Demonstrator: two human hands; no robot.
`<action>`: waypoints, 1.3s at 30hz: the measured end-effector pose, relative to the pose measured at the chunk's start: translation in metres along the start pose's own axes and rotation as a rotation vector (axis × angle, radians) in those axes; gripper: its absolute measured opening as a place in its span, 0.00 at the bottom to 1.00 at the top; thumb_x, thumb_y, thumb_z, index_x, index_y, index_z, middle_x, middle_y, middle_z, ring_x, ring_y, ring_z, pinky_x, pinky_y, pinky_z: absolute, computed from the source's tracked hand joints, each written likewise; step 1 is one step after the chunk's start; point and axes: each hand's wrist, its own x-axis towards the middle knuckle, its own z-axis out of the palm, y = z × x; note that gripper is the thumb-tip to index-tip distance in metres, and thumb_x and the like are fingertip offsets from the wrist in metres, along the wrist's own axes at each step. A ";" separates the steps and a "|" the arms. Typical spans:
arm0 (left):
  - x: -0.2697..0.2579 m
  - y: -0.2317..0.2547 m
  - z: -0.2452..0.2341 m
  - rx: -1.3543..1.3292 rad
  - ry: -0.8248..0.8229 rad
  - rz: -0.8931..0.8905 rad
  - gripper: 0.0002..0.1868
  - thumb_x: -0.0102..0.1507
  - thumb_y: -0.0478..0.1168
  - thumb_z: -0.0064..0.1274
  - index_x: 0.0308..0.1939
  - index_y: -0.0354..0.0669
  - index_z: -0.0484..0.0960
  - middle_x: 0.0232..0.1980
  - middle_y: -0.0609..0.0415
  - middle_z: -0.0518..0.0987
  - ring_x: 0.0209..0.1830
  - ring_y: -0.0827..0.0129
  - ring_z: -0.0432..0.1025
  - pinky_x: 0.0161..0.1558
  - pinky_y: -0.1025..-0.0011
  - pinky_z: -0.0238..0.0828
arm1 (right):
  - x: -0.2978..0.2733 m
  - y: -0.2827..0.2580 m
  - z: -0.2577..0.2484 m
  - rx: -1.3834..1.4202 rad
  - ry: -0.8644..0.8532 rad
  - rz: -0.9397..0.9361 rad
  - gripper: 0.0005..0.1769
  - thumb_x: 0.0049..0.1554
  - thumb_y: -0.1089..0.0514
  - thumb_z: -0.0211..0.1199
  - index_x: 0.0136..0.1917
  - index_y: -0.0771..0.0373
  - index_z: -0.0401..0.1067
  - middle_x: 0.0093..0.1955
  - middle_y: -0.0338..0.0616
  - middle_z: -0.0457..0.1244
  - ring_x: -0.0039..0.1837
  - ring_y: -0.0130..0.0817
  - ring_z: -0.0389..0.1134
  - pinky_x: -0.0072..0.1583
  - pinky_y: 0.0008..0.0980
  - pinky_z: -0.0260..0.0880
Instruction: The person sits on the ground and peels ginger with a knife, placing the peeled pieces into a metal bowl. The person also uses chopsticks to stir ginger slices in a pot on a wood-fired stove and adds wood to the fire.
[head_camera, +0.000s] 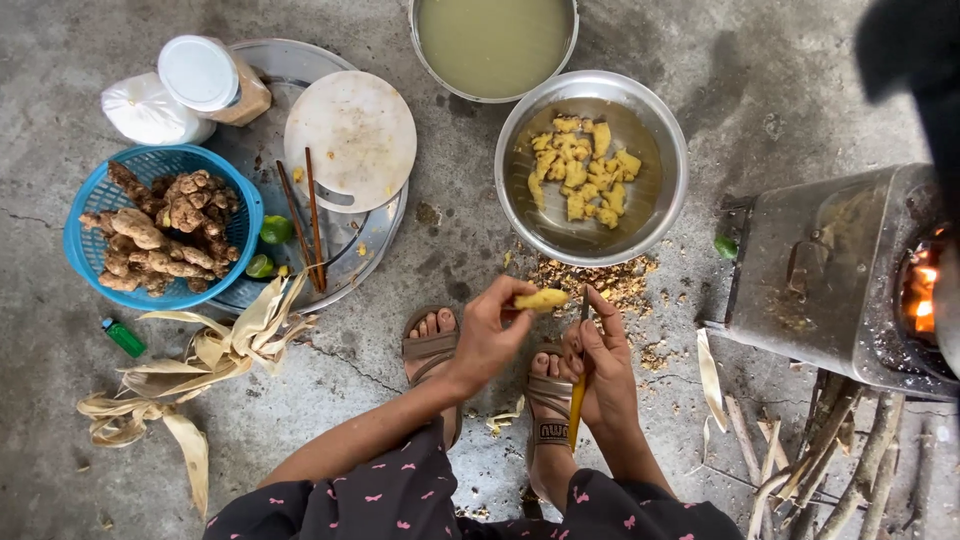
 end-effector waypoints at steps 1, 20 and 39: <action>0.000 -0.025 0.000 -0.015 -0.017 -0.075 0.13 0.61 0.26 0.57 0.49 0.38 0.81 0.43 0.38 0.83 0.43 0.48 0.81 0.39 0.60 0.81 | 0.002 0.005 -0.006 0.000 0.040 0.020 0.25 0.67 0.58 0.48 0.77 0.55 0.57 0.34 0.36 0.54 0.28 0.20 0.56 0.27 0.18 0.59; 0.185 -0.152 0.054 0.812 -0.005 0.298 0.17 0.64 0.36 0.54 0.57 0.50 0.80 0.51 0.55 0.76 0.55 0.59 0.68 0.46 0.59 0.72 | -0.001 0.022 -0.052 -0.040 0.181 0.028 0.25 0.67 0.53 0.52 0.76 0.57 0.61 0.34 0.34 0.51 0.29 0.21 0.53 0.28 0.18 0.57; 0.195 -0.168 0.107 1.400 -0.285 0.798 0.08 0.55 0.30 0.61 0.36 0.42 0.79 0.47 0.42 0.71 0.59 0.45 0.62 0.56 0.38 0.60 | 0.004 0.020 -0.057 -0.013 0.232 0.143 0.27 0.66 0.53 0.52 0.77 0.59 0.60 0.34 0.35 0.52 0.29 0.22 0.54 0.28 0.19 0.58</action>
